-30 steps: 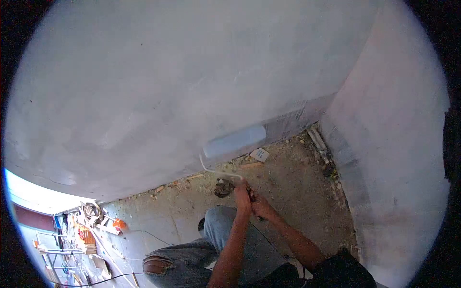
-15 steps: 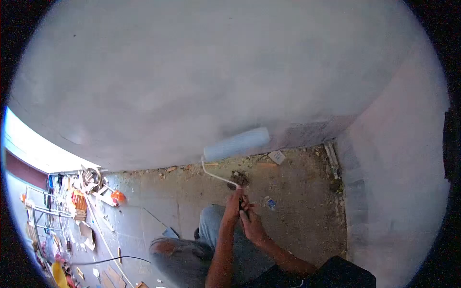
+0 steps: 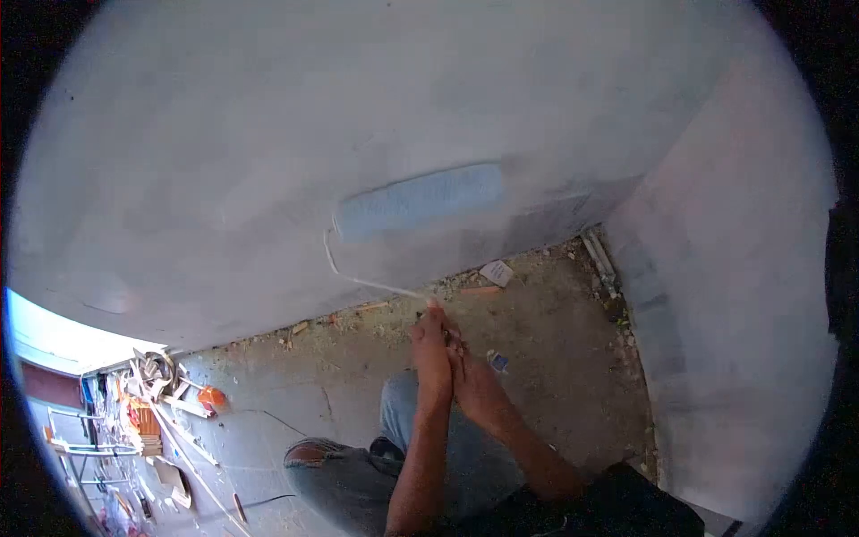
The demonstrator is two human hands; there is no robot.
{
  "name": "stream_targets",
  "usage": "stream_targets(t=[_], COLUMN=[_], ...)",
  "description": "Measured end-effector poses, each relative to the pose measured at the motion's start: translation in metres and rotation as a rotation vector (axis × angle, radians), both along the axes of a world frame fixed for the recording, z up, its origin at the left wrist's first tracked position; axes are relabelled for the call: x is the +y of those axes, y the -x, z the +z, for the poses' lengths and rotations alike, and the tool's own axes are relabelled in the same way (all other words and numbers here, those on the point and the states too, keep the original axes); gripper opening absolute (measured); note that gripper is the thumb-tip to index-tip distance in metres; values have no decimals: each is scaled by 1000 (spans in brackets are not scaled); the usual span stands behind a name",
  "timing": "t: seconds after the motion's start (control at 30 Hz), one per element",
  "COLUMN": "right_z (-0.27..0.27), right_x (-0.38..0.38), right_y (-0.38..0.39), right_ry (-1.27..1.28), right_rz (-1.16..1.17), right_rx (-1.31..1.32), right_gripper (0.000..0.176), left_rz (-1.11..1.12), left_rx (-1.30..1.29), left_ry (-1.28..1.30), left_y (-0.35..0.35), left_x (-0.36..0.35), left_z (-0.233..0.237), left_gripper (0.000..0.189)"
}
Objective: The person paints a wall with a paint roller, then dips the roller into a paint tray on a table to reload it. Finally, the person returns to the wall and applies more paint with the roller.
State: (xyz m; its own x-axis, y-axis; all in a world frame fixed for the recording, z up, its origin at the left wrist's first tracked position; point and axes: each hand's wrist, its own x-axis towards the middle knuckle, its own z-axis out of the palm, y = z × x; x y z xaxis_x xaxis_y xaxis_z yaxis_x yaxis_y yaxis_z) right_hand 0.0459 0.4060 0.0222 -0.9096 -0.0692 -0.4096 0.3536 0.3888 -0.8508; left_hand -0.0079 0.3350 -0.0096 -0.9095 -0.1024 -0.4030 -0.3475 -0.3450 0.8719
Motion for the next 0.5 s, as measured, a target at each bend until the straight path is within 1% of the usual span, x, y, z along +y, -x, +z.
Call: stream_targets(t=[0.07, 0.13, 0.17, 0.2, 0.23, 0.27, 0.3, 0.33, 0.37, 0.43, 0.47, 0.5], right_z=[-38, -79, -93, -102, -106, -111, -99, -72, -46, -4, 13, 28], right_x=[5, 7, 7, 6, 8, 7, 8, 11, 12, 7, 5, 4], right_y=[-4, -3, -7, -12, -8, -8, -6, -4, -1, -3, -3, 1], right_ry=[36, -23, -54, -59, -68, -68, -95, -120, -148, -69, -27, -36], right_rz=[-4, -13, -13, -29, -40, -55, -12, 35, 83, -8, -56, -36], right_rx=[-29, -82, -116, -24, 82, 174, 100, 19, -52, 76, 139, 192], right_gripper=[57, 56, 56, 55, 54, 53, 51, 50, 48, 47, 46, 46], left_rz=[36, 36, 30, 28, 31, 38, 46, 58, 49, 27, 54, 80], left_rx=[-30, -83, -120, -154, -174, -174, -184, -201, -128, 27, 55, 80], left_ry=[25, 78, 61, 42, 18, -77, -172, -265, -190, -37, -19, 0], left_y=[-1, -4, -9, -11, -3, 2, 4, 1, 0, -1, 1, 3], left_x=[5, 8, 8, 7, 11, 11, 9, 8, 7, 7, 9, 11], left_z=[-23, -47, -74, -107, -111, -116, -106, -93, -76, -28, 2, 33], left_gripper=[46, 44, 43, 42, 42, 41, 41, 41, 41, 43, 43, 43])
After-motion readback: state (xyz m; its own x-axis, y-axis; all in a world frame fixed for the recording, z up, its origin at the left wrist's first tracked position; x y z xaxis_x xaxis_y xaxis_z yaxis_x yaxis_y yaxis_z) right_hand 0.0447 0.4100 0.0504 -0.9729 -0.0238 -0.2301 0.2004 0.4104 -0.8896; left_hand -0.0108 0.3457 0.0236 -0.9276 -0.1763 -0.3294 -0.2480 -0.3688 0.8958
